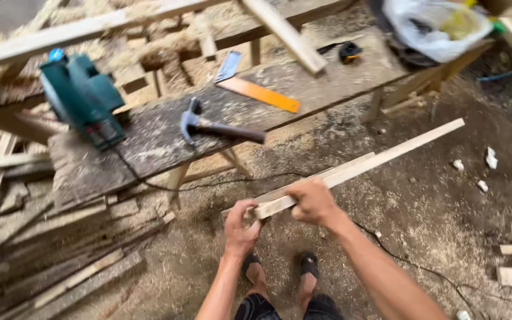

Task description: The person assembles a wooden frame on a workbench, hammering nails into the joints by hand while holding the frame steady. They use a try square to check alignment, reposition the frame, and sort and stack wooden strips and boards on the bench.

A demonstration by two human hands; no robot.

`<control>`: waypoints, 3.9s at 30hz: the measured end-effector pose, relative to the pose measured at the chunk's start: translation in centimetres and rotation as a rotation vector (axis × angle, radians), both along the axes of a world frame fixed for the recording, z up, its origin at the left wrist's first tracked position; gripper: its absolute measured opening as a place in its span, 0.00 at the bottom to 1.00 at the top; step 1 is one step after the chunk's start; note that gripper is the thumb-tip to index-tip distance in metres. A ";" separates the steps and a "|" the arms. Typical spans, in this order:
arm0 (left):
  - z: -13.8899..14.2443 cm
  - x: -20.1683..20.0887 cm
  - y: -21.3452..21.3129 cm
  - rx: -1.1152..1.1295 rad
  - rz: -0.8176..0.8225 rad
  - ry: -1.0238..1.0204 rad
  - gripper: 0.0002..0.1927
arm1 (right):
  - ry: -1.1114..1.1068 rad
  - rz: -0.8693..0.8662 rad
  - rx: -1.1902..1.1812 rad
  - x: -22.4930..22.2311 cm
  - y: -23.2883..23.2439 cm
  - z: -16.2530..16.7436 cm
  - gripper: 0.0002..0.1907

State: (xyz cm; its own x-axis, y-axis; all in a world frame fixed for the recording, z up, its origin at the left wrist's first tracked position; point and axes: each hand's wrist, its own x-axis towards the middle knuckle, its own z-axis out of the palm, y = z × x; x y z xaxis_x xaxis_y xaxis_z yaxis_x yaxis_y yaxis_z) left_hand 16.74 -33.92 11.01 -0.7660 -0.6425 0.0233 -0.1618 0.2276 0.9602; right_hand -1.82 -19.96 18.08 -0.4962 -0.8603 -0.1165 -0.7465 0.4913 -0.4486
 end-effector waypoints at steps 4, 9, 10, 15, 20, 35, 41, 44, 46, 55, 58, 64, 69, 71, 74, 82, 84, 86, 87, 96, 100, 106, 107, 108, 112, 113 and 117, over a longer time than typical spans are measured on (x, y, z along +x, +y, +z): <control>3.4 -6.5 1.0 -0.077 -0.206 -0.082 0.33 | 0.062 -0.051 -0.153 -6.0 6.7 4.4 0.11; 3.7 -14.3 6.7 -0.196 -0.565 -0.102 0.16 | -0.214 -0.292 -0.264 -12.3 17.8 8.1 0.13; 3.9 -16.2 8.7 -0.222 -0.552 -0.087 0.16 | -0.128 -0.311 -0.340 -13.9 20.1 8.8 0.09; 7.3 -25.6 19.8 -0.421 -0.561 -0.073 0.10 | 0.538 -0.527 -0.571 -17.8 33.2 9.7 0.06; 9.9 -35.9 32.5 -0.538 -0.707 -0.239 0.14 | -0.439 -1.363 -1.111 -19.3 43.0 5.2 0.17; -1.8 -43.4 41.4 -0.810 -0.761 -0.770 0.25 | -1.001 -1.683 -1.375 -30.8 64.0 -5.3 0.27; -2.9 -55.9 48.9 -0.945 -0.978 -0.794 0.23 | -1.115 -1.748 -1.418 -35.5 70.7 -6.8 0.21; -3.0 -60.3 52.7 -1.098 -1.128 -0.708 0.23 | -1.090 -1.856 -1.405 -37.9 74.3 -6.7 0.16; -1.6 -62.7 53.9 -1.112 -1.161 -0.765 0.23 | -1.059 -1.876 -1.415 -39.5 76.7 -6.4 0.13; 6.7 -76.2 69.0 -0.993 -1.206 -0.591 0.14 | -0.837 -1.895 -1.642 -47.9 90.0 -7.3 0.23; 9.3 -80.4 74.6 -0.982 -1.217 -0.600 0.15 | -0.826 -1.910 -1.752 -50.6 95.1 -6.5 0.28; 10.9 -90.5 88.9 -1.094 -1.245 -0.663 0.17 | -0.848 -1.666 -1.982 -60.9 104.7 -6.0 0.35; 11.7 -97.4 98.4 -1.086 -1.213 -0.524 0.16 | -0.759 -1.737 -1.965 -66.8 113.3 -5.7 0.31; 11.7 -98.8 101.0 -1.112 -1.228 -0.429 0.18 | -0.727 -1.679 -2.028 -68.6 116.1 -5.6 0.29; 12.7 -103.6 106.5 -1.053 -1.245 -0.481 0.15 | -0.845 -1.679 -1.997 -73.3 120.3 -5.4 0.25; 11.8 -118.3 122.8 -1.090 -1.416 -0.331 0.16 | -0.442 -1.895 -1.809 -85.9 132.7 -8.9 0.21; 10.9 -121.1 126.7 -1.069 -1.471 -0.274 0.13 | -0.305 -2.140 -1.663 -87.4 135.8 -9.5 0.21; 10.3 -124.0 131.4 -1.059 -1.551 -0.199 0.11 | -0.342 -2.137 -1.859 -88.3 139.7 -9.3 0.18; 10.2 -125.1 133.6 -1.050 -1.596 -0.186 0.11 | -0.318 -2.143 -1.891 -88.4 142.1 -8.9 0.18; 5.5 -127.8 156.3 -1.019 -1.842 -0.156 0.18 | -0.199 -2.309 -1.907 -85.0 159.9 -10.3 0.22; 1.8 -126.7 165.7 -1.080 -1.962 -0.110 0.19 | -0.198 -2.329 -1.979 -81.5 167.7 -13.8 0.24; -1.7 -125.4 177.8 -1.092 -2.024 -0.192 0.23 | -0.386 -2.387 -2.057 -78.2 178.2 -18.6 0.25; -2.3 -125.1 179.1 -1.098 -2.041 -0.238 0.23 | -0.402 -2.406 -2.058 -78.0 179.2 -19.2 0.25; -3.1 -124.7 180.2 -1.092 -2.045 -0.264 0.22 | -0.411 -2.437 -2.056 -77.9 180.1 -19.6 0.25; -6.9 -124.7 184.6 -1.082 -2.057 -0.346 0.21 | -0.456 -2.542 -1.939 -79.4 183.5 -19.8 0.23; -7.9 -125.0 185.4 -1.094 -2.055 -0.367 0.21 | -0.467 -2.568 -1.912 -80.0 184.3 -19.3 0.24; -11.1 -125.7 187.9 -1.096 -1.940 -0.054 0.17 | -0.635 -2.582 -1.770 -82.8 187.4 -16.0 0.26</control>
State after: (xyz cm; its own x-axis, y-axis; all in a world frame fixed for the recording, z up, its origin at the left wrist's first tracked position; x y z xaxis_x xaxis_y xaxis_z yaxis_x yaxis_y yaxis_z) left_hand -108.95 153.95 -0.08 -0.2689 0.9149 -0.3012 0.8410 0.3755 0.3895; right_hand -84.64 167.46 2.10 -0.0675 0.6269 -0.7761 -0.0314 -0.7789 -0.6264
